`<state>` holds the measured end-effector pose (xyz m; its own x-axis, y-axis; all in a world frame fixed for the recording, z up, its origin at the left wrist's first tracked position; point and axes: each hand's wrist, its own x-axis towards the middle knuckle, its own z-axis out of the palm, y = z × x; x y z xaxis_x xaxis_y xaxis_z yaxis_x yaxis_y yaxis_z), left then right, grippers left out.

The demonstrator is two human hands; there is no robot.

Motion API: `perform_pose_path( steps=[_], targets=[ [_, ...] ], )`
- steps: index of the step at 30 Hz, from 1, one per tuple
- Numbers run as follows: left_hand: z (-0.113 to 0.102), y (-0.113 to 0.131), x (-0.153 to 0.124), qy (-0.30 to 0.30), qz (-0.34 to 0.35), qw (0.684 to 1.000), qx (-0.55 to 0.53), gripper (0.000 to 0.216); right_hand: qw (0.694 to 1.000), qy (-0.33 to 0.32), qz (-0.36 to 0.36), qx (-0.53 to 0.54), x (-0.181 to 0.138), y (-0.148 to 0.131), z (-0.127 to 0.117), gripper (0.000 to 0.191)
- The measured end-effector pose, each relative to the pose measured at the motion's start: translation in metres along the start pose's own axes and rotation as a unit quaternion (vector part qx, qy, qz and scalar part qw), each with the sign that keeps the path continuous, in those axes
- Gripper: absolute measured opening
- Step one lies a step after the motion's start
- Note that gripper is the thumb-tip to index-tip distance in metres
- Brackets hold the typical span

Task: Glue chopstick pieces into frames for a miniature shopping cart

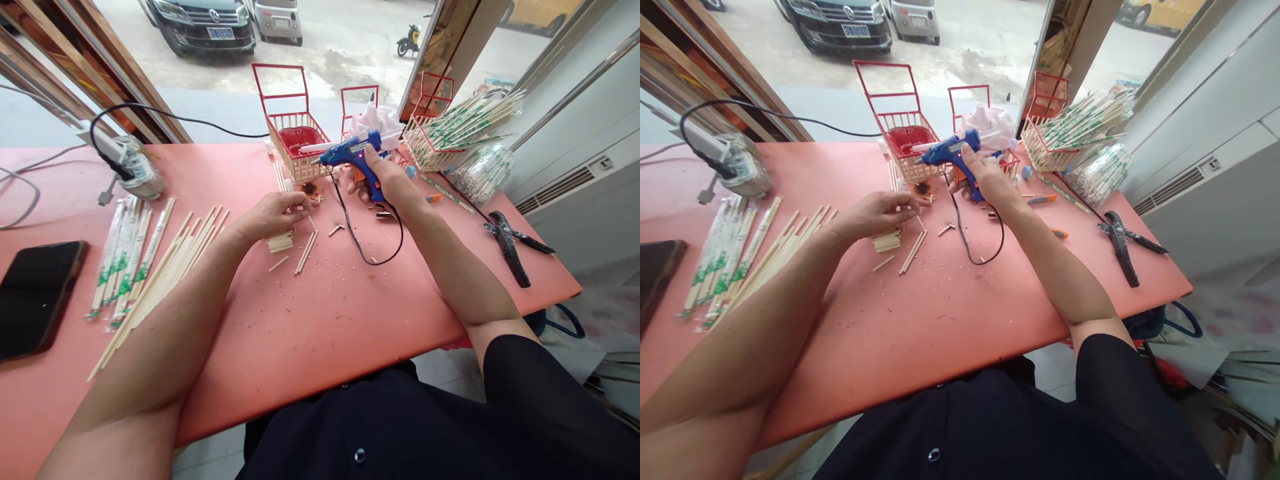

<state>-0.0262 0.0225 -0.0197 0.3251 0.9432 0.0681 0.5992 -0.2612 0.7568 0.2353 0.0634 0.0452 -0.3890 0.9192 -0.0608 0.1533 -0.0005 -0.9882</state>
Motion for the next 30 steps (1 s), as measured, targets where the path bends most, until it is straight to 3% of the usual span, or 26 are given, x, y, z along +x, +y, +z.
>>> perform_pose_path(
  steps=[8,14,20,24,28,30],
  targets=[
    [-0.004,0.001,-0.002,0.008,-0.008,1.000,0.001,0.012,0.994,0.001,-0.094,0.052,-0.022,-0.020,-0.012,0.080],
    [-0.012,0.001,-0.004,0.023,0.000,1.000,-0.014,0.011,0.994,0.001,-0.102,0.038,-0.046,-0.026,-0.022,0.082],
    [-0.019,0.009,-0.009,0.100,-0.026,0.992,-0.076,0.010,0.997,0.001,-0.076,0.001,-0.067,-0.011,-0.016,0.085],
    [-0.020,0.020,-0.016,0.185,-0.046,0.963,-0.193,0.009,0.998,-0.007,-0.055,-0.033,-0.077,0.005,-0.011,0.085],
    [-0.016,0.034,-0.028,0.192,-0.081,0.916,-0.344,0.015,0.996,-0.011,-0.085,-0.035,-0.084,0.011,-0.008,0.084],
    [-0.012,0.043,-0.036,0.194,-0.132,0.882,-0.409,0.017,0.993,-0.018,-0.109,-0.029,-0.089,0.011,-0.005,0.083]
  ],
)
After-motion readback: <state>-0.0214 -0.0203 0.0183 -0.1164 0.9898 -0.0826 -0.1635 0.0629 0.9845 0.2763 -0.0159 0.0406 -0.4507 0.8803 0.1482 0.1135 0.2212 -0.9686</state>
